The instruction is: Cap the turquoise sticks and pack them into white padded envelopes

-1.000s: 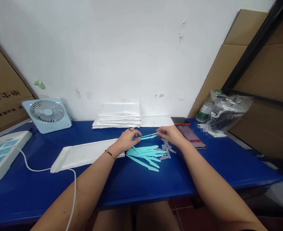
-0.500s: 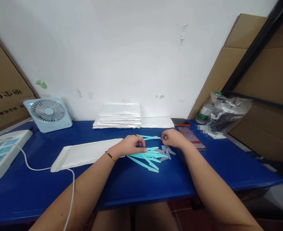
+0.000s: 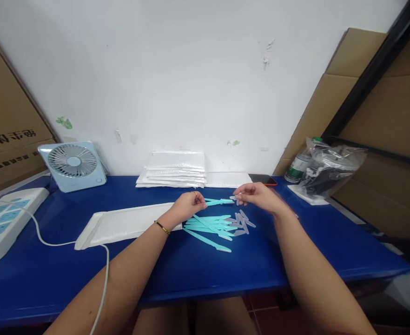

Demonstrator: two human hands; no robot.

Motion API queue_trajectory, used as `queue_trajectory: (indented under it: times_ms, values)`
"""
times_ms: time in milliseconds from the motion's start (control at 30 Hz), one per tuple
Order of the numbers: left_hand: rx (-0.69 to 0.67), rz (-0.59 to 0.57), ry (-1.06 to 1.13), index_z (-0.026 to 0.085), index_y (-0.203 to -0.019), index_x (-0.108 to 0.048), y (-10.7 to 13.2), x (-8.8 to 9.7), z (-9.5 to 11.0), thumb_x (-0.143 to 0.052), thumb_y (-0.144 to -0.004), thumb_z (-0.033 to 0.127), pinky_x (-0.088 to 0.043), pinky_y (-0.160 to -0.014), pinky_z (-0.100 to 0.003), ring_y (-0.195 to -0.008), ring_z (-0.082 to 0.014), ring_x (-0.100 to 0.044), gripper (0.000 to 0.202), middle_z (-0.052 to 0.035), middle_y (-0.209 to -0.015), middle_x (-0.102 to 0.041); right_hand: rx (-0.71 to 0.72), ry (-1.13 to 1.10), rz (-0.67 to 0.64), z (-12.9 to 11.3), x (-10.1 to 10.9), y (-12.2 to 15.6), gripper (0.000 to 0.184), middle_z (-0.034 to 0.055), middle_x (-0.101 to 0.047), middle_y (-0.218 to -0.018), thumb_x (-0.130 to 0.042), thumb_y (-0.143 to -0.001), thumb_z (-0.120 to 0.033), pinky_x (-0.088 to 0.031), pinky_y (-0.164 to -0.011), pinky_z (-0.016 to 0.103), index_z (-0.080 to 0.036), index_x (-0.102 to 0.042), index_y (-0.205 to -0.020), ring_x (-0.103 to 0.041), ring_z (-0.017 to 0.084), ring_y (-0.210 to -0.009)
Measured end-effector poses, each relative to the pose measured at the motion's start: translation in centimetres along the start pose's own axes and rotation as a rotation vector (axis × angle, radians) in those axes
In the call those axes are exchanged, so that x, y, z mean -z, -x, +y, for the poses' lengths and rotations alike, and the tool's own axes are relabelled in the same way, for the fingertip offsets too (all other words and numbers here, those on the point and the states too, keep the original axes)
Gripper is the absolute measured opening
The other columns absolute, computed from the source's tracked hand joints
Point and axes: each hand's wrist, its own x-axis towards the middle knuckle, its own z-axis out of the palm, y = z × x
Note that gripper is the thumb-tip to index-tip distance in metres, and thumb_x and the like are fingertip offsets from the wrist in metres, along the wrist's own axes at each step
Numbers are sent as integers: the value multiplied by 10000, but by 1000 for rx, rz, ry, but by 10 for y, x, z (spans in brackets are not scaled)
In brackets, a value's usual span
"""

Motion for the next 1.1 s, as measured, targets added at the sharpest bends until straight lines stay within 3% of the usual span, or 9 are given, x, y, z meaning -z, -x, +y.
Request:
queue_trajectory:
  times_ms: [400,567,633,767,867,967,1100]
  values:
    - [-14,-10,39,175,-831,-604,-3,-5,1,-557,-752,454,-399,-548,-236,-634,-141,-535,293,-10,-700,-594,27,-107,-11,5,-21,-9,332,32,-663,-652,-710,-676,-394,-498,-607,262,-134,-654,-874,-609,125,-594]
    - [-85,84,-143,207,-969,-615,1,2,3,-573,-752,448,-432,-687,-264,-841,-187,-566,326,-42,-933,-620,27,-74,37,16,-22,-17,336,18,-648,-629,-702,-676,-400,-482,-591,255,-136,-650,-877,-600,123,-584]
    - [-156,27,-193,221,-964,-625,4,8,5,-586,-742,471,-430,-717,-267,-874,-192,-557,336,-43,-980,-604,28,8,84,21,-19,-19,325,23,-654,-661,-664,-711,-392,-476,-603,257,-141,-649,-917,-601,132,-613]
    - [-258,-249,-212,230,-889,-650,10,17,8,-665,-664,496,-417,-698,-246,-879,-189,-554,349,-28,-962,-598,51,438,228,30,-9,-17,213,47,-672,-841,-582,-751,-268,-463,-671,264,-179,-674,-921,-600,152,-721]
    - [-220,-361,-219,221,-850,-654,12,16,8,-658,-674,478,-401,-657,-235,-838,-178,-560,311,-18,-901,-607,77,727,165,32,-3,-13,243,47,-662,-888,-599,-645,-133,-442,-669,237,-186,-689,-865,-588,150,-731]
    - [-175,-355,-195,207,-838,-641,11,13,6,-622,-708,475,-387,-625,-233,-797,-171,-556,299,-18,-876,-612,72,830,88,33,-2,-13,199,33,-664,-767,-588,-618,-109,-419,-612,217,-179,-686,-776,-579,142,-668]
    - [-139,-249,-86,194,-825,-603,6,13,-1,-546,-768,480,-378,-625,-234,-735,-150,-532,298,-5,-832,-606,47,782,166,32,-8,-15,68,25,-637,-647,-595,-627,-141,-416,-590,234,-173,-648,-654,-577,148,-620]
